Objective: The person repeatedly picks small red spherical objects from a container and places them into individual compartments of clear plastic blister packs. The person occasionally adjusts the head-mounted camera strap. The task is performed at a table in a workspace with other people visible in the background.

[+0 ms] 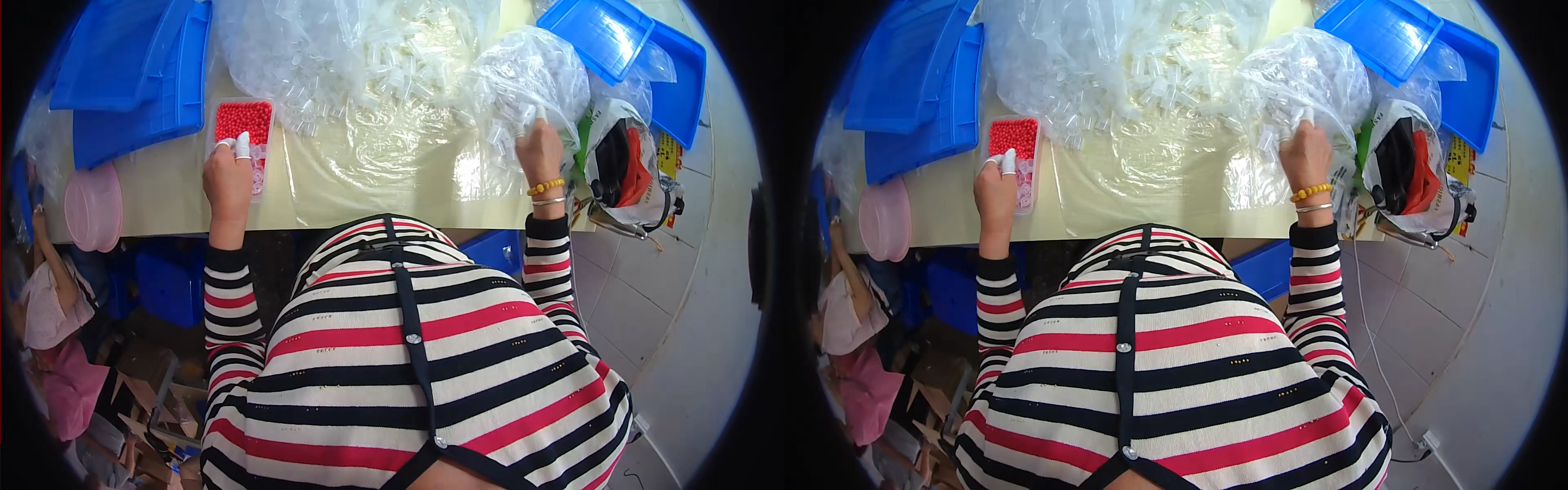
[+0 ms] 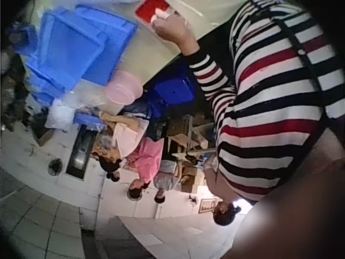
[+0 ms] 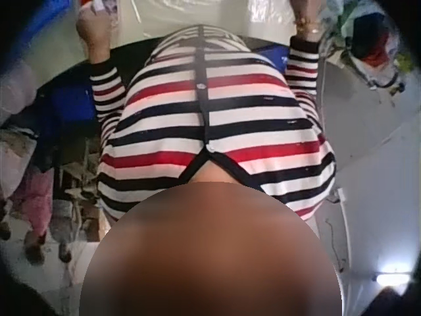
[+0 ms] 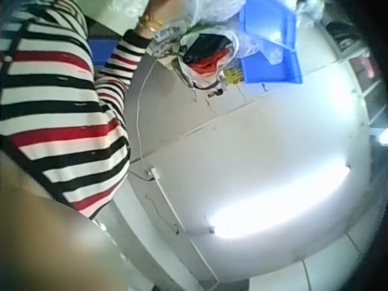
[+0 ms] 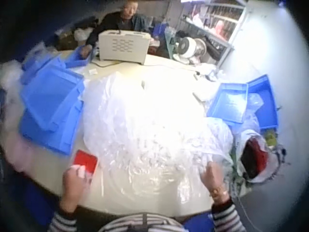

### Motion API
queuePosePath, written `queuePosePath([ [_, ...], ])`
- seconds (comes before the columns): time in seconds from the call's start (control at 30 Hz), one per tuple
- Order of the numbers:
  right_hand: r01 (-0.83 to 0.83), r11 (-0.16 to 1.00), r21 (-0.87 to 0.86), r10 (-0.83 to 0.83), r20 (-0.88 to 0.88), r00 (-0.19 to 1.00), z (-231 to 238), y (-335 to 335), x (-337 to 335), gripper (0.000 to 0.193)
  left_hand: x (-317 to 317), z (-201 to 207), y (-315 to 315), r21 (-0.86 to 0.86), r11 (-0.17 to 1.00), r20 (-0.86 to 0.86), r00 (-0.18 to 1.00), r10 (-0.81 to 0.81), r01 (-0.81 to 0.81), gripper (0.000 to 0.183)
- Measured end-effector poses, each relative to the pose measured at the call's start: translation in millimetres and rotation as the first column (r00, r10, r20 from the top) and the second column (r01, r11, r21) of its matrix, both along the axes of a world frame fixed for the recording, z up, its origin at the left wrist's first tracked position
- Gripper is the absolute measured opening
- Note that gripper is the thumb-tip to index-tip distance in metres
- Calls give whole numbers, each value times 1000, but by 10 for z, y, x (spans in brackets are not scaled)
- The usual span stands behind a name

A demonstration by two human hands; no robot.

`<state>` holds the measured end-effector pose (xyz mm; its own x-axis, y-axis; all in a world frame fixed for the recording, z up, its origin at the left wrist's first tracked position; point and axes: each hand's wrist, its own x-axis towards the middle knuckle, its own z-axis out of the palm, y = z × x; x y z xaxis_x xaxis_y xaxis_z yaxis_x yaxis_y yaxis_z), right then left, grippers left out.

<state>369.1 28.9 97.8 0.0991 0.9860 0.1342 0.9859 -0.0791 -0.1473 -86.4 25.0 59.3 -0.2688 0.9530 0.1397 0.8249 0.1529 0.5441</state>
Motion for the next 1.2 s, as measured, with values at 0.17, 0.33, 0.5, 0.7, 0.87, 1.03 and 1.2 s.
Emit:
queuePosePath([
  [0.17, 9, 1000, 4, -10, 38, 999, 53, 44, -151, 17, 97, 95, 99, -326, 942, -127, 984, -128, 81, 30],
  [0.33, -131, 991, -26, 119, -263, 957, -492, 236, -959, 23, -17, -50, 94, -314, 918, -3, 966, -257, 243, 18],
  [0.5, -28, 992, -127, 20, -67, 998, -919, 535, -1311, 19, -109, -156, 56, -247, 902, -76, 921, -382, 353, 11],
  [0.7, -62, 988, -140, 54, -62, 997, -918, 590, -1416, 20, -78, 51, 16, -129, 961, 3, 969, -247, 245, 14],
  [0.87, -127, 981, -149, 114, -93, 989, -819, 500, -1363, 21, -64, 25, 178, 6, 954, -57, 952, -300, 301, 18],
  [1.03, -230, 959, -164, 209, -133, 969, -657, 354, -1326, 19, 7, -112, 352, -144, 908, -211, 884, -417, 394, 21],
  [1.2, -258, 923, -286, 179, -273, 945, -575, 257, -1260, 22, -64, -276, 383, -25, 939, 42, 939, -343, 344, 22],
])
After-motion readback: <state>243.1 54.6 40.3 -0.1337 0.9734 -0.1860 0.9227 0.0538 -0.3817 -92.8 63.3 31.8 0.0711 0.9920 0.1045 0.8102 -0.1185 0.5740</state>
